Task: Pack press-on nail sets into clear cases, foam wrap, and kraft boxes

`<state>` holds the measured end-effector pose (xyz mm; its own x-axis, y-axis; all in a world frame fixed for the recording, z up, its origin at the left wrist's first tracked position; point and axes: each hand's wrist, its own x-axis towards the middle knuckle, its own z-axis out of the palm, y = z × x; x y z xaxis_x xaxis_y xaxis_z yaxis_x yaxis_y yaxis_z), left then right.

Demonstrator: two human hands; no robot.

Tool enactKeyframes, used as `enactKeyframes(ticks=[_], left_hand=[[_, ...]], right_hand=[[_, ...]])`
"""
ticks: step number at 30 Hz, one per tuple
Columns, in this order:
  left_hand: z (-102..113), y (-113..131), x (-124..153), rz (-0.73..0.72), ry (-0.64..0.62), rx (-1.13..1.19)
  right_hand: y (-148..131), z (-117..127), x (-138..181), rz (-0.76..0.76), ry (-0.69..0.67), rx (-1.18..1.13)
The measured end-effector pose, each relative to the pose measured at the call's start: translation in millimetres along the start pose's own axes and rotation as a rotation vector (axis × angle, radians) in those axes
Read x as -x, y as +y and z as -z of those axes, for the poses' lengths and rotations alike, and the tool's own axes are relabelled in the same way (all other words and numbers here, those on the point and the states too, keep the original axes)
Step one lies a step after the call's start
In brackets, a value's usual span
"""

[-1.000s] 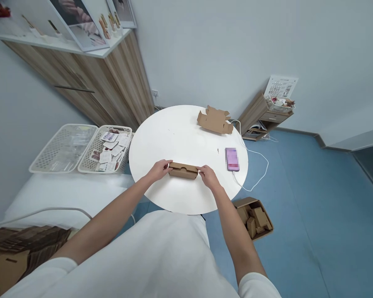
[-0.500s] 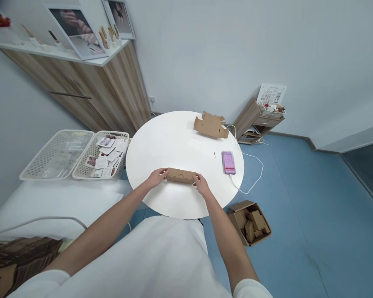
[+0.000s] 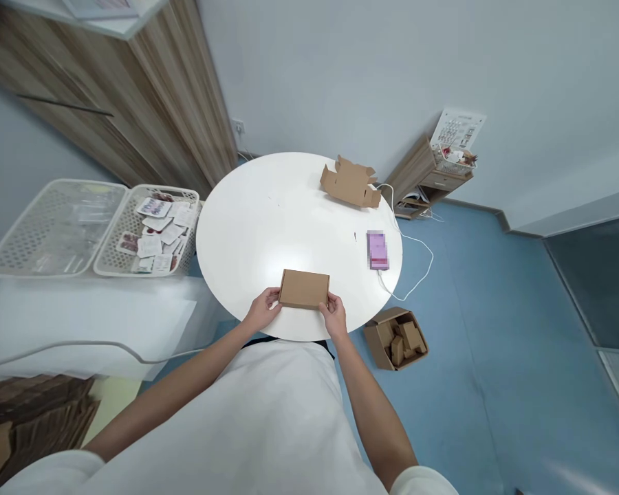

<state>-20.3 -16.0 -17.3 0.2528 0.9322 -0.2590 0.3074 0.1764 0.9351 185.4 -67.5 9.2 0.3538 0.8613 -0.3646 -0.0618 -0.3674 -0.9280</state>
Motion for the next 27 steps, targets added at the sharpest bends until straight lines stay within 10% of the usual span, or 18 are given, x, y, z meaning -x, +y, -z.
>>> enactKeyframes(ticks=[9, 27], left_hand=[[-7.4, 0.2, 2.2, 0.086, 0.011, -0.247], [-21.5, 6.6, -1.6, 0.240, 0.053, -0.025]], right_hand=[[0.7, 8.5, 8.8, -0.208, 0.136, 0.388], [8.4, 12.8, -2.3, -0.286, -0.005, 0.021]])
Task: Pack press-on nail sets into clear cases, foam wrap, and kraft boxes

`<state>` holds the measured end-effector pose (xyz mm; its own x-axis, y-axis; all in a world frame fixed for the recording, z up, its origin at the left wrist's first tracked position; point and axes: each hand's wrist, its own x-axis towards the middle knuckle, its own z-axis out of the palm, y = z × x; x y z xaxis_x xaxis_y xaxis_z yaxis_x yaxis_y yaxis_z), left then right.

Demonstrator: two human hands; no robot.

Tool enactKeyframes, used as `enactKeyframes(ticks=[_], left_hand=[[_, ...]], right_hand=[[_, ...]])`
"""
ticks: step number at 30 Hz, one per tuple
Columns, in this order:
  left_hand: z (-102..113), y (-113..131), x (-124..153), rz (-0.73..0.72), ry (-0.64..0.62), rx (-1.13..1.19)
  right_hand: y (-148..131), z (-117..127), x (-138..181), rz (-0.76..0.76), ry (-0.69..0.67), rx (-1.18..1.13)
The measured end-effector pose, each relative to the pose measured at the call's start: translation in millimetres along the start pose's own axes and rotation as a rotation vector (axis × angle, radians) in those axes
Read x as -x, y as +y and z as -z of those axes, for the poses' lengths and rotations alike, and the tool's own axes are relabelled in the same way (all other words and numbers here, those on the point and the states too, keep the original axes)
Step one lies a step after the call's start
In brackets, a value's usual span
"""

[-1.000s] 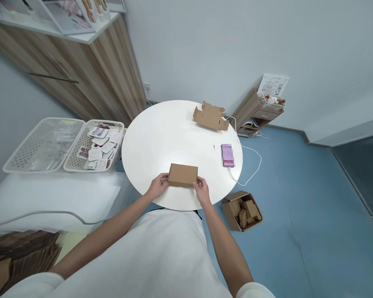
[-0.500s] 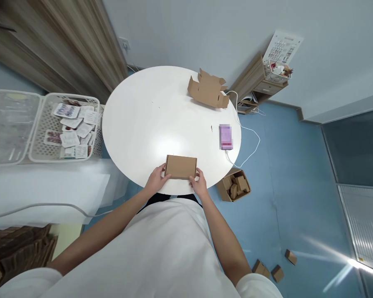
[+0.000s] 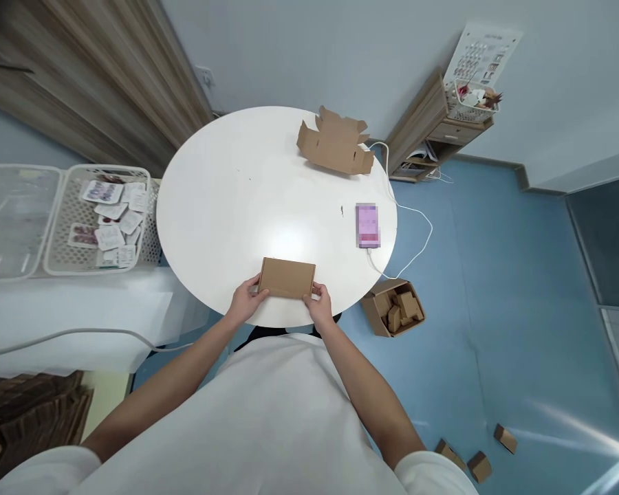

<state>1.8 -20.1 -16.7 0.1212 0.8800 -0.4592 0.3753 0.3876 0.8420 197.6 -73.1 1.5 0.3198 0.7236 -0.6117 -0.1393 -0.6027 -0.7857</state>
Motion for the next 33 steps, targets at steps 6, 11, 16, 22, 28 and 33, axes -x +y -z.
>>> enactKeyframes(ticks=[6, 11, 16, 22, 28, 33], left_hand=[[-50.3, 37.2, 16.1, -0.088, 0.032, -0.121], [-135.6, 85.5, 33.6, -0.197, -0.065, -0.245], [-244.7, 116.9, 37.3, -0.350, -0.294, -0.318], [-370.7, 127.0, 44.6, -0.378, -0.682, -0.348], [-454.9, 136.9, 55.4, -0.461, -0.925, -0.438], [-468.1, 131.3, 53.2, -0.602, -0.954, -0.677]], right_hand=[[8.6, 58.1, -1.4, 0.072, 0.031, -0.083], [25.3, 148.1, 5.2, 0.147, 0.220, -0.162], [57.0, 240.8, 26.0, 0.156, 0.518, -0.238], [103.7, 330.3, 50.4, 0.102, 0.843, -0.238], [124.5, 380.9, 67.7, 0.096, 1.025, -0.274], [141.2, 384.0, 75.8, 0.060, 1.066, -0.305]])
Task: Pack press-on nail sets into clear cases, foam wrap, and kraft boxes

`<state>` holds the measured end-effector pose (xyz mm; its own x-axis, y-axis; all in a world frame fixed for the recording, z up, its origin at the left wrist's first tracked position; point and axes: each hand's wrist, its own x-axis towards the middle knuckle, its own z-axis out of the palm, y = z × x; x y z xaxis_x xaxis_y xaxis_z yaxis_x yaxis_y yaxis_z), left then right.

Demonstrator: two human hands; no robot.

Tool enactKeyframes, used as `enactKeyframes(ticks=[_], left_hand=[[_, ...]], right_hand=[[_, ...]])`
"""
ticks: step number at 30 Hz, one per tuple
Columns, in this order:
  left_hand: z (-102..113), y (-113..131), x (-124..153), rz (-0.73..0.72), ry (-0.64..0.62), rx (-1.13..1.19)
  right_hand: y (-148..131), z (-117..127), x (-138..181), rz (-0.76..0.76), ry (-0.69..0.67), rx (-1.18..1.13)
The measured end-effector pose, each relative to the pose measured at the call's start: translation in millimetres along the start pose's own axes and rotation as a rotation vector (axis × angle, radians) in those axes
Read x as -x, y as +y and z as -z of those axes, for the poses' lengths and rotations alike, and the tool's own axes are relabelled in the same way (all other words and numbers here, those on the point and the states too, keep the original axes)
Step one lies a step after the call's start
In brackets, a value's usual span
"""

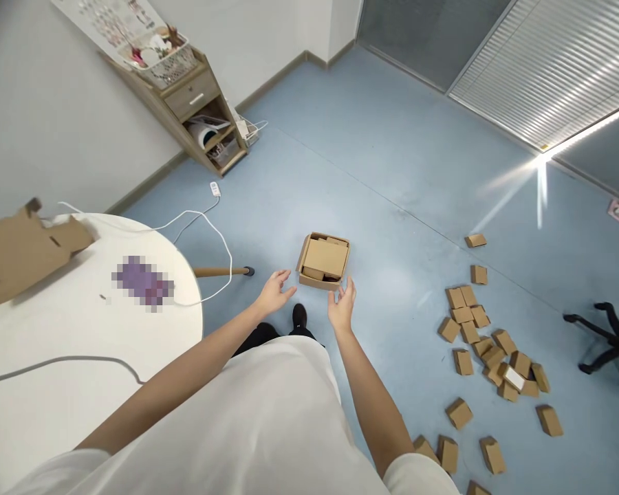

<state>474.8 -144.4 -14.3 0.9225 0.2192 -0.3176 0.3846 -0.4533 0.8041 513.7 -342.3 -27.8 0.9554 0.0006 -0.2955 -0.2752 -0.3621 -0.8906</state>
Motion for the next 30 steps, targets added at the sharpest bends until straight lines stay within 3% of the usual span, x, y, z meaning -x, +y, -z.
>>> enactKeyframes(ticks=[7, 13, 18, 22, 26, 30], left_hand=[[23.7, -40.5, 64.1, 0.189, -0.006, 0.002], [47.0, -59.1, 120.3, 0.296, 0.119, 0.119], [66.2, -65.2, 175.5, 0.246, 0.239, 0.107], [91.2, -74.9, 247.8, 0.256, 0.462, 0.102], [108.8, -97.0, 341.7, 0.357, 0.797, 0.150], [109.5, -121.3, 434.3, 0.438, 1.093, 0.233]], right_hand=[[39.7, 6.7, 15.4, -0.135, -0.143, 0.173], [46.4, -14.1, 26.1, -0.075, -0.284, 0.286], [28.3, -60.2, 43.4, 0.048, -0.452, 0.287], [4.7, -110.3, 76.7, 0.209, -0.624, 0.272], [-21.7, -166.6, 135.1, 0.354, -0.845, 0.232], [-45.3, -221.1, 223.2, 0.460, -1.108, 0.242]])
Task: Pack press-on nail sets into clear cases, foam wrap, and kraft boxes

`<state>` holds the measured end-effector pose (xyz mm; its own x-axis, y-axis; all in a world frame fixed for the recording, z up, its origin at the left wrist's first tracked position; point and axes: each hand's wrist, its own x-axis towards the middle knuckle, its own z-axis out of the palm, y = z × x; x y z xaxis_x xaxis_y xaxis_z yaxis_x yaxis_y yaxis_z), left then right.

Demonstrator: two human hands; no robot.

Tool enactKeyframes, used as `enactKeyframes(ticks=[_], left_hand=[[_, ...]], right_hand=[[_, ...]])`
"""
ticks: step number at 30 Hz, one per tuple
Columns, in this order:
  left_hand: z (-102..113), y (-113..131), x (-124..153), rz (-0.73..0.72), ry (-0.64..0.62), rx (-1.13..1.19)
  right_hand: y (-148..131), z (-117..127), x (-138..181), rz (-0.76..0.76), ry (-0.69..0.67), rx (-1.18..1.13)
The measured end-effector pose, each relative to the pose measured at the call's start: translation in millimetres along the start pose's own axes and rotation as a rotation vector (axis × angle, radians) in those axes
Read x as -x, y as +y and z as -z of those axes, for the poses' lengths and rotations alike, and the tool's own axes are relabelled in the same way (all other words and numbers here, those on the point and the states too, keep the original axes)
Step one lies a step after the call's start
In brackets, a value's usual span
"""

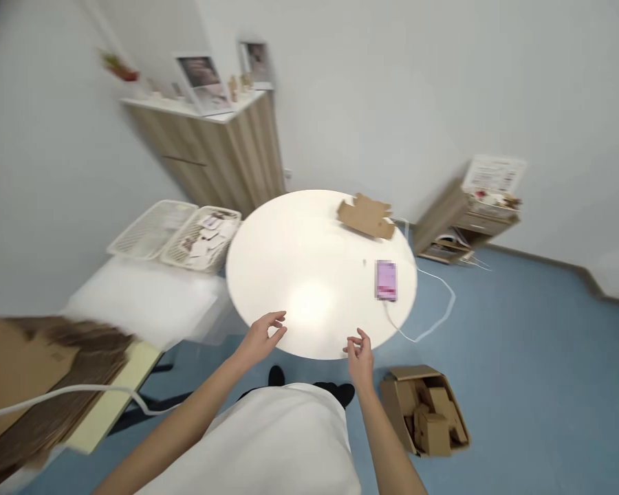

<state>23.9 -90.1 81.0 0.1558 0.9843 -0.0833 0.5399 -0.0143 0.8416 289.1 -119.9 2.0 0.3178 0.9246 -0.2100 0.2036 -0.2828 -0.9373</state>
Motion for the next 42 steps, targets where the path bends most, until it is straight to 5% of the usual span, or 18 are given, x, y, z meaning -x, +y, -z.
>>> enactKeyframes(ticks=[5, 9, 14, 24, 34, 42], left_hand=[[68.0, -42.8, 34.7, 0.108, 0.218, 0.056], [89.8, -66.7, 51.0, 0.215, 0.354, 0.092], [98.6, -72.6, 55.1, 0.330, 0.437, 0.123], [121.3, -63.8, 42.1, 0.406, 0.280, -0.036], [149.7, -100.2, 4.3, 0.478, 0.279, 0.015], [206.9, -158.6, -45.8, 0.602, 0.479, 0.444]], right_hand=[[-67.3, -109.3, 9.2, 0.131, -0.194, -0.053], [-94.6, -157.1, 27.9, 0.228, -0.439, 0.043], [-104.9, -168.6, 24.7, 0.133, -0.607, 0.026], [-101.4, -180.0, -31.0, -0.570, -0.656, -0.349], [-102.8, -206.1, -62.3, -0.662, -0.617, -0.373], [-140.9, -282.0, -80.9, -0.540, -0.629, -0.210]])
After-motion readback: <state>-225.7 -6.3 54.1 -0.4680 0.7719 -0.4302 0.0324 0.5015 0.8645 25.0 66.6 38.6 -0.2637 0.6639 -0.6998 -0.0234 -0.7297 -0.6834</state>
